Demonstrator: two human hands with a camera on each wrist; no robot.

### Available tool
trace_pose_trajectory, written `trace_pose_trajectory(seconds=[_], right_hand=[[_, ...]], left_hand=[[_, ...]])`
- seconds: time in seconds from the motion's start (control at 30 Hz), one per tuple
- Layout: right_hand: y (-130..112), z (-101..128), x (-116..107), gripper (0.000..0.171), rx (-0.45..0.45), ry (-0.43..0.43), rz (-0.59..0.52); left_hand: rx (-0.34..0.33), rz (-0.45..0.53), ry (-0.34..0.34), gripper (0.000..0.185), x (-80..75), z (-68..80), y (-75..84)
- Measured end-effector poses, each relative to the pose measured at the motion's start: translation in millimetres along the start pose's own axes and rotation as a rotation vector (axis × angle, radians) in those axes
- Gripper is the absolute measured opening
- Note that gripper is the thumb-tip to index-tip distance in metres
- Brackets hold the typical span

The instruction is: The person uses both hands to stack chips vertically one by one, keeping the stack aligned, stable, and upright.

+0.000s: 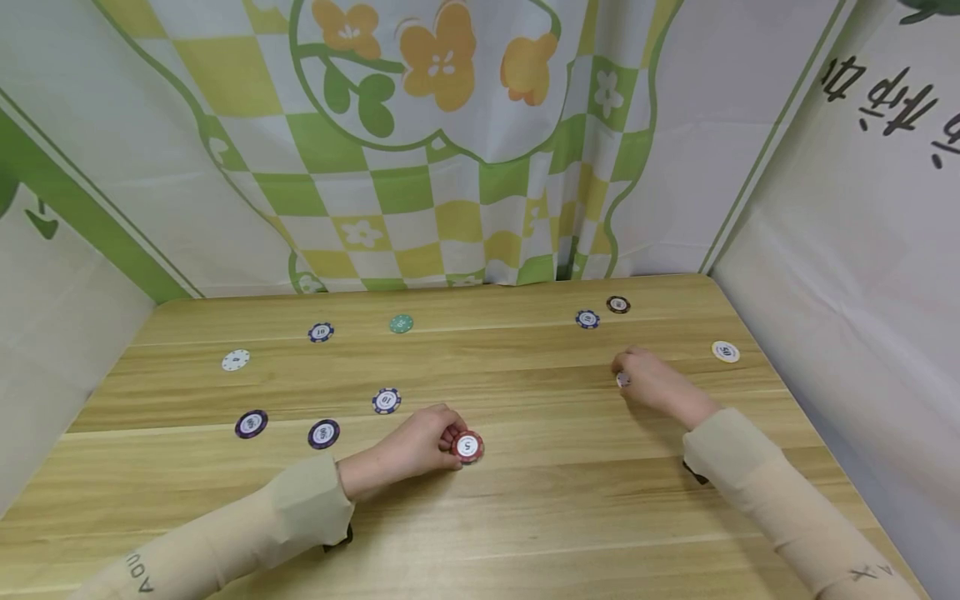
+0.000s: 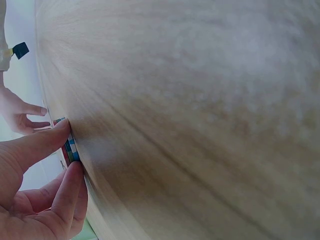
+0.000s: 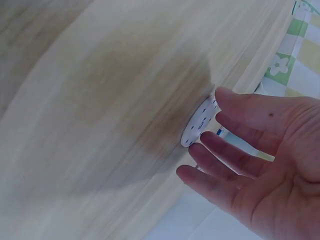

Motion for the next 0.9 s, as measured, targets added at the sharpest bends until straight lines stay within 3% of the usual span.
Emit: trace_pose_trajectory(seconds=[0.63,0.9], right_hand=[[0.2,1.2,0.2,0.03,0.003,0.026,0.007],[-0.6,2.2,-3.0,0.017,-0.011,0.043,0.012]], left_hand=[[0.009,-0.001,0.007,0.038,-0.4,0.4,-0.2],[0.007,0.004,0.003,0.038,-0.1,0.5,-0.3]])
Point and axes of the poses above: each hand's wrist, its own z-axis away from the middle knuckle, its own x-axis out of the palm, y = z × x, the point moved 1 cm from there along -z, towards the middle knuckle, and after that the axes turned 13 degrees about -z, right-handed, at the moved point
